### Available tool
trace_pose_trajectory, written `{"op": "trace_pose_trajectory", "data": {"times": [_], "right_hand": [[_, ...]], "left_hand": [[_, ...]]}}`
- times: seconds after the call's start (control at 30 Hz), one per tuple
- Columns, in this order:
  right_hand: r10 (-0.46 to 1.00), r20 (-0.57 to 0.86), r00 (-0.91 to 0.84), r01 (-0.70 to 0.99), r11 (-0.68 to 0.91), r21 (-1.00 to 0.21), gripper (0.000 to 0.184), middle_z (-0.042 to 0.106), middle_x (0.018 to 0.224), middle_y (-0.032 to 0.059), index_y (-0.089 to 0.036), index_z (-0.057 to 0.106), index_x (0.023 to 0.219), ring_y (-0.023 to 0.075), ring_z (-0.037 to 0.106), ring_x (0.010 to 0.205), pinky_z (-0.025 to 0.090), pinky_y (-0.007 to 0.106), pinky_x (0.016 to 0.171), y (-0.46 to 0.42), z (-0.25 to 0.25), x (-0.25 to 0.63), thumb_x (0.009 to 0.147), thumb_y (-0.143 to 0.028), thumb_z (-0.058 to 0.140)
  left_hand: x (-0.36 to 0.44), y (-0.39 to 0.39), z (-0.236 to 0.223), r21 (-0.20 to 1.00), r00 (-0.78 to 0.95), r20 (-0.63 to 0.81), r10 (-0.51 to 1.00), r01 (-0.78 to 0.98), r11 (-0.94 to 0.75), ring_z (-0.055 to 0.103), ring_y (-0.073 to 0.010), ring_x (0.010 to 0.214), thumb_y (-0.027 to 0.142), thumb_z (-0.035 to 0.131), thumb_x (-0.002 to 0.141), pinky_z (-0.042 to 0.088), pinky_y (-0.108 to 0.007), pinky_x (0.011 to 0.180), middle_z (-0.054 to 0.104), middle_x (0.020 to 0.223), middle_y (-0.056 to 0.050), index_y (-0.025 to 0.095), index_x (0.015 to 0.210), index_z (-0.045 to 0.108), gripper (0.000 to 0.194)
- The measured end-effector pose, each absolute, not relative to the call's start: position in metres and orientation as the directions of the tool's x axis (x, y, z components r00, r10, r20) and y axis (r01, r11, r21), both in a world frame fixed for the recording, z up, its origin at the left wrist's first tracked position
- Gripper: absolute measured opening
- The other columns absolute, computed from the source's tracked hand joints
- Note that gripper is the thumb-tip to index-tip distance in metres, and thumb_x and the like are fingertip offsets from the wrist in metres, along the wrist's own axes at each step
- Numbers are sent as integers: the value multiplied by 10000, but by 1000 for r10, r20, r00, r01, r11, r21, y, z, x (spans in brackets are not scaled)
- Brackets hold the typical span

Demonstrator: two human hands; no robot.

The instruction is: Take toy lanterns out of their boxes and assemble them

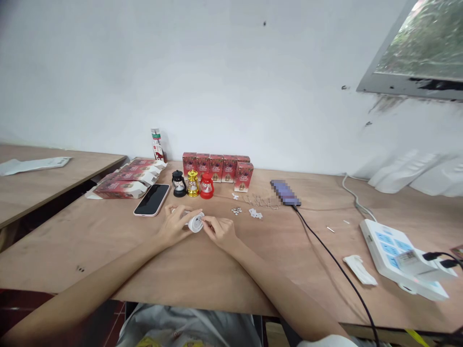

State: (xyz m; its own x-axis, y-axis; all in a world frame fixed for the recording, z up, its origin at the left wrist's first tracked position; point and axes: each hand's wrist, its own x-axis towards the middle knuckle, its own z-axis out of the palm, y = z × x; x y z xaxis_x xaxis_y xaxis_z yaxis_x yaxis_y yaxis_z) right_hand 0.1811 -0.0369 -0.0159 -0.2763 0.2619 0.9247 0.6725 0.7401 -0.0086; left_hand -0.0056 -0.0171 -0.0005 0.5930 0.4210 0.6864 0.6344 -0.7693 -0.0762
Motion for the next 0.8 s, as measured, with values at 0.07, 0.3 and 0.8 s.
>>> {"op": "trace_pose_trajectory", "data": {"times": [0.07, 0.3, 0.8], "right_hand": [[266, 923, -276, 667, 745, -15, 61, 619, 533, -44, -162, 583, 866, 50, 528, 412, 390, 170, 483, -37, -16, 181, 863, -159, 522], [292, 909, -297, 672, 740, -18, 60, 565, 484, -59, -157, 573, 800, 51, 505, 396, 366, 178, 469, -35, -20, 181, 840, -146, 529], [426, 902, -74, 829, 529, -182, 228, 461, 439, -63, -175, 581, 728, 56, 420, 369, 304, 184, 437, -12, -29, 204, 878, -261, 433]], "left_hand": [[-5, -18, 0, -96, 600, 688, 409, 634, -768, 570, -198, 882, 307, 512, 857, 245, -364, 789, 632, 987, -94, 221, 1207, 532, 361], [-4, -19, 3, -165, 615, 704, 355, 629, -760, 557, -191, 837, 291, 508, 860, 239, -356, 750, 636, 956, -84, 227, 1229, 522, 374], [-17, -5, 5, -107, 543, 676, 499, 742, -662, 553, -229, 871, 208, 549, 793, 248, -363, 752, 625, 968, -102, 219, 1172, 560, 380]]}}
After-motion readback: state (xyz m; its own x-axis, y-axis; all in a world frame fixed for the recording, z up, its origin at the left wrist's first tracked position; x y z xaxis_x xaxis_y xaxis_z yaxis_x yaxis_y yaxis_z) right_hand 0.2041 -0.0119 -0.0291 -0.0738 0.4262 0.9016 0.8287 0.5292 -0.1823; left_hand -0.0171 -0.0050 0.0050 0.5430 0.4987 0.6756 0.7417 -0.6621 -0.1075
